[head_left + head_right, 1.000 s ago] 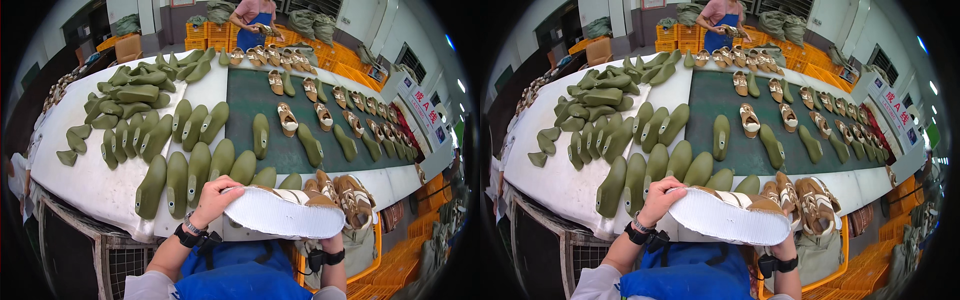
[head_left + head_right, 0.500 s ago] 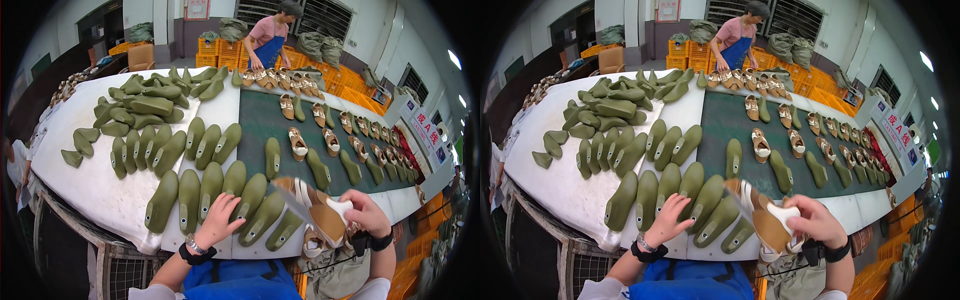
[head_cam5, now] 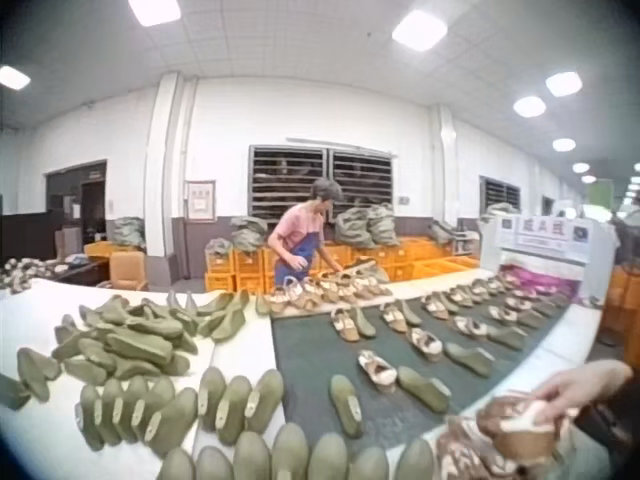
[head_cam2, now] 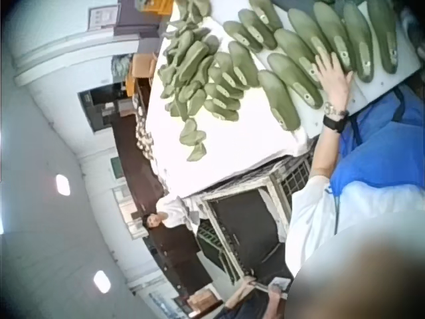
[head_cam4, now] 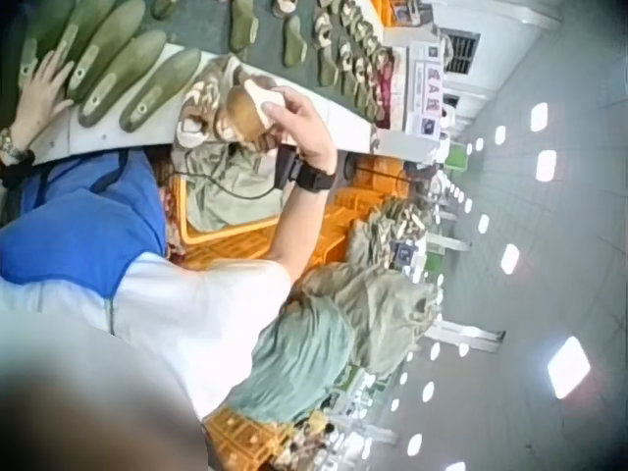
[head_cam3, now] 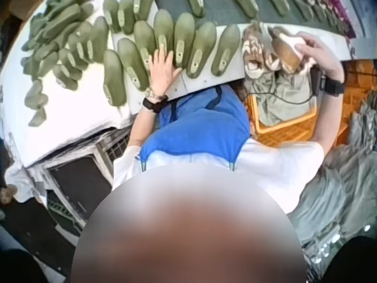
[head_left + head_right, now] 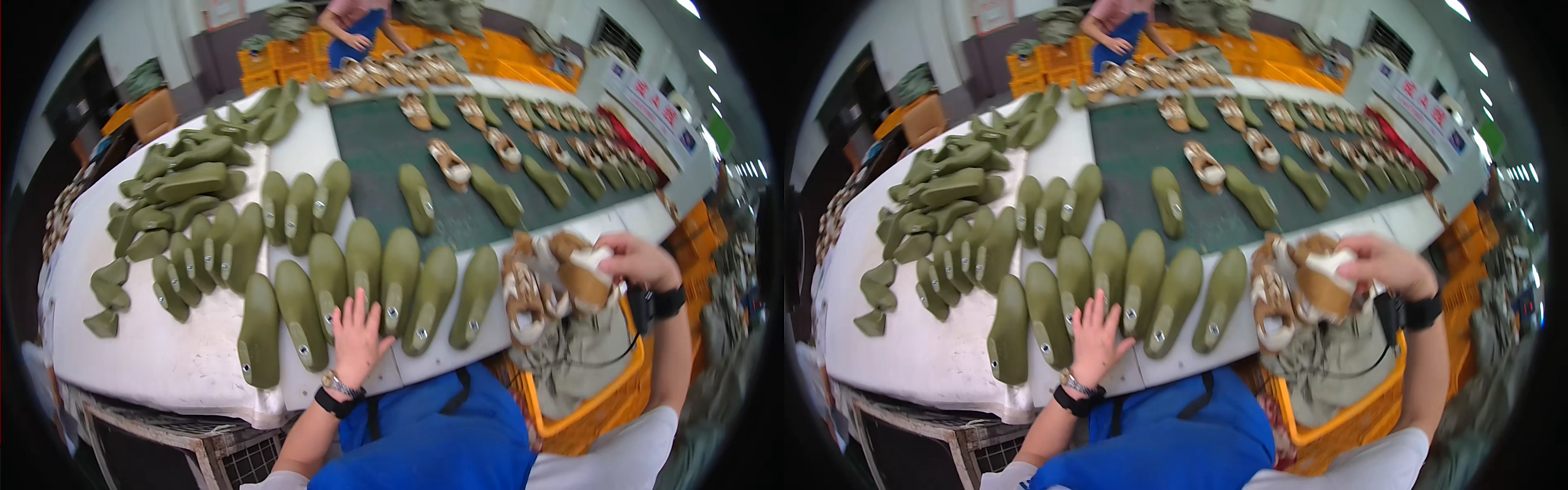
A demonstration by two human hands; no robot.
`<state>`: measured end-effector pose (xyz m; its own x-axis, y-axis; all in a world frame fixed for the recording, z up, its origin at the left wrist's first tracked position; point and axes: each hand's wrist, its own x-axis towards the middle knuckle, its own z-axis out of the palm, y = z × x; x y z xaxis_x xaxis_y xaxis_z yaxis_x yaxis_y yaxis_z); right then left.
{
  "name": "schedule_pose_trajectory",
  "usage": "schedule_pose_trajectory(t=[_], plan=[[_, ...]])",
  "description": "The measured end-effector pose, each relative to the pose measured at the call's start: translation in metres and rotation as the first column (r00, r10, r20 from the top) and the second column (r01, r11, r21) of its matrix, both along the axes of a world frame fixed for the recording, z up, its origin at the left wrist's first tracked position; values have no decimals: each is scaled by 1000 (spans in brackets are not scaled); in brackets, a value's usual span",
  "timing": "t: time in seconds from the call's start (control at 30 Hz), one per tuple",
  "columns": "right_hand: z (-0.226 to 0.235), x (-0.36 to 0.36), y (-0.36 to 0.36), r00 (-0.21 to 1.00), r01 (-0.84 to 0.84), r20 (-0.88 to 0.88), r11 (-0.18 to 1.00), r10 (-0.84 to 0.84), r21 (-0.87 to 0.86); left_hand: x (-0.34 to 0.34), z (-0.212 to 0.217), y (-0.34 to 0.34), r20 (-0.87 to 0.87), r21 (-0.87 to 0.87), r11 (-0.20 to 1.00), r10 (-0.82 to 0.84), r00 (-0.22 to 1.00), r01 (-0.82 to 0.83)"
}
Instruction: The person inserts green shoe lasts into brown and white slip-on shoes on a factory table, then places the assembled units into a yellow basket. The person repeatedly picks up lasts and shoes, aligns them, and deposits the finished pairs while other workers handle similar items nearby.
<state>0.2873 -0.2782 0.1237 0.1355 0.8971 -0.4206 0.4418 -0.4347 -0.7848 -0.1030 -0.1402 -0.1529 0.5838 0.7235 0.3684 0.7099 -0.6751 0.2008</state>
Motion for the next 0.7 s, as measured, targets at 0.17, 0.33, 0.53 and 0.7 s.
schedule_pose_trajectory(t=[0.17,0.33,0.53,0.7], plan=[[73,28,-80,957,164,218,977,-191,136,-16,6,17,130,20,993,-122,984,120],[160,46,-94,855,158,349,833,-384,530,-28,6,26,189,-8,999,43,981,-42],[244,40,64,889,-245,457,800,-41,548,-26,0,26,244,-13,997,75,967,-75],[129,-12,263,803,-360,596,781,-20,510,-25,6,24,249,-86,990,128,960,-110]])
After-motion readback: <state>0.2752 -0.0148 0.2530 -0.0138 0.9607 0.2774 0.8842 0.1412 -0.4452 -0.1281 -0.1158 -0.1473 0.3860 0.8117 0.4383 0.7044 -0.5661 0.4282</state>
